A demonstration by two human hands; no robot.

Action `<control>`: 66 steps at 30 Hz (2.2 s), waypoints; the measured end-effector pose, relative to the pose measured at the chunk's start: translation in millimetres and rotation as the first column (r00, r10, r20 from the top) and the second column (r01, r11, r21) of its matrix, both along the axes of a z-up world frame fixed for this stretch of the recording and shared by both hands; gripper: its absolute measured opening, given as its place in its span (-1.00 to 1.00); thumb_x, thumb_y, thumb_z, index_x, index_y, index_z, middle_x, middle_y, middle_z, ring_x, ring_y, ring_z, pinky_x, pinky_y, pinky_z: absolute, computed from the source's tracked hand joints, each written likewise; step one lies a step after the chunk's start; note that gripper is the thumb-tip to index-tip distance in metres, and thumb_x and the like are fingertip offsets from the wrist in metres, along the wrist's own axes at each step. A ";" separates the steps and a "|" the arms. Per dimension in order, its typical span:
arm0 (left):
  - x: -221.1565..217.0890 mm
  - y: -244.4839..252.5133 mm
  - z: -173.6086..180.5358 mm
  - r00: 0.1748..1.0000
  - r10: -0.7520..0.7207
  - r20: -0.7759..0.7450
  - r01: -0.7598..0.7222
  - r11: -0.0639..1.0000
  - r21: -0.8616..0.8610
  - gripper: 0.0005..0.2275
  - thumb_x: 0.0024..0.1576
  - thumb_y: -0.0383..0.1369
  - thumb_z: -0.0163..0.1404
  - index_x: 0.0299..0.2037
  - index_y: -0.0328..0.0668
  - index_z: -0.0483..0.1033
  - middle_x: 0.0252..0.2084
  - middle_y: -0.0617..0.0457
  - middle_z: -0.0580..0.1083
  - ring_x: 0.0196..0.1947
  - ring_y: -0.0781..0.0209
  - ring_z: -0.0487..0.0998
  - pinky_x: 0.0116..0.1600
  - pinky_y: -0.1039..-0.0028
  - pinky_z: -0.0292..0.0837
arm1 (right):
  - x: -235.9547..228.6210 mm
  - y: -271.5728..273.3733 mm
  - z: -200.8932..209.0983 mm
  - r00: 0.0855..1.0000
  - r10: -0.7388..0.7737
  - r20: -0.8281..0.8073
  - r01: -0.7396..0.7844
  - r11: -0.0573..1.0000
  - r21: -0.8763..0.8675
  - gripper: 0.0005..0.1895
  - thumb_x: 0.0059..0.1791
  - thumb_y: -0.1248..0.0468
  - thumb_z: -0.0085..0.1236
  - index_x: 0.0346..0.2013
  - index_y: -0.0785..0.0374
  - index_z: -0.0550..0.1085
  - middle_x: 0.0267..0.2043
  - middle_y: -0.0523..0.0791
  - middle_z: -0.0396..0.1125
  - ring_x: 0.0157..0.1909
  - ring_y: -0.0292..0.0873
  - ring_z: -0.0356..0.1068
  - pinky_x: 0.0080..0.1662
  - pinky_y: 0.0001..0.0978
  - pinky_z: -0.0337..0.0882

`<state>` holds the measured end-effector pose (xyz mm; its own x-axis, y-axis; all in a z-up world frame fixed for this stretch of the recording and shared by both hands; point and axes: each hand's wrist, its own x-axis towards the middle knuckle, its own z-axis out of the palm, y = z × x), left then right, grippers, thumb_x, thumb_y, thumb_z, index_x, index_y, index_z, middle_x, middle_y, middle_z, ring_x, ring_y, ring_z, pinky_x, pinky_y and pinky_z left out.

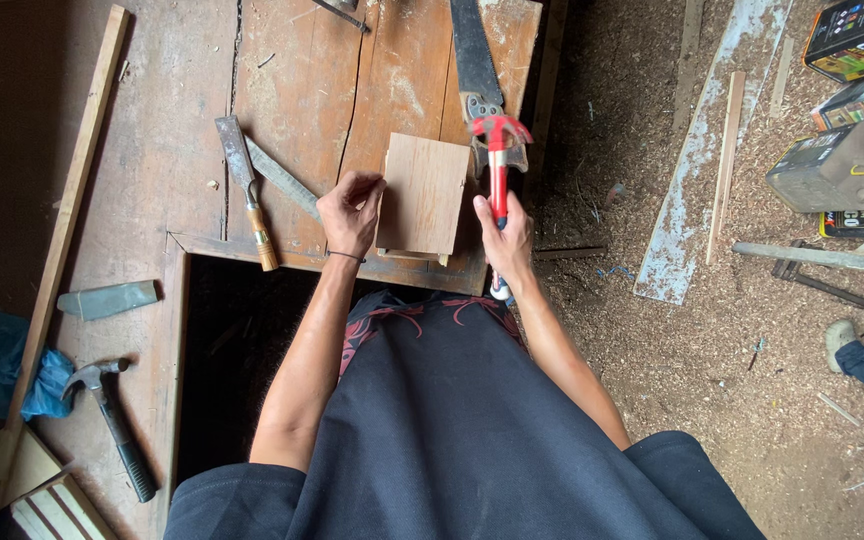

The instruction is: The person hammers nails into a small wooden block using a red claw hammer. They repeatedly position nails and strike them until flush with the wood surface, then flip the block to continue hammering on the opposite side.

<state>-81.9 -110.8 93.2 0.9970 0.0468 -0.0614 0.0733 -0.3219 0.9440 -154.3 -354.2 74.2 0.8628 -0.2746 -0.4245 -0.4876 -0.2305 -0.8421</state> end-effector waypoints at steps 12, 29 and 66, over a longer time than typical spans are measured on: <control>3.1 -0.4 5.0 0.993 -0.088 0.083 0.083 0.995 0.063 -0.85 0.14 -0.63 0.12 -0.12 -0.41 0.47 -0.20 -0.16 0.63 -0.12 0.18 0.72 -0.06 0.47 0.61 | -13.1 14.0 13.4 0.904 0.391 0.170 -0.376 0.919 -0.114 -0.66 0.14 0.04 0.02 -0.31 0.26 0.37 -0.64 -0.11 0.25 -0.64 -0.23 0.25 -0.51 -0.24 0.24; 2.5 3.2 -5.0 0.994 -0.099 0.050 0.095 0.992 0.085 -0.79 0.16 -0.54 0.19 -0.19 -0.34 0.34 -0.27 -0.14 0.62 -0.13 0.14 0.73 -0.07 0.43 0.63 | -4.5 24.9 37.9 0.861 0.483 0.162 -0.471 0.876 -0.106 -0.71 0.16 0.10 -0.01 -0.23 0.29 0.38 -0.59 -0.03 0.37 -0.56 -0.13 0.41 -0.45 -0.22 0.35; -16.7 -11.5 12.7 0.966 -0.082 -0.244 -0.074 0.819 -0.569 -0.82 0.18 -0.51 0.18 -0.07 -0.43 0.54 -0.20 -0.06 0.62 -0.17 0.26 0.66 0.01 0.43 0.63 | 32.6 59.3 53.8 0.942 0.116 0.316 -0.092 0.992 -0.091 -0.63 -0.13 0.22 0.46 -0.26 0.26 0.41 -0.26 -0.19 0.57 -0.59 -0.35 0.17 -0.47 -0.46 0.25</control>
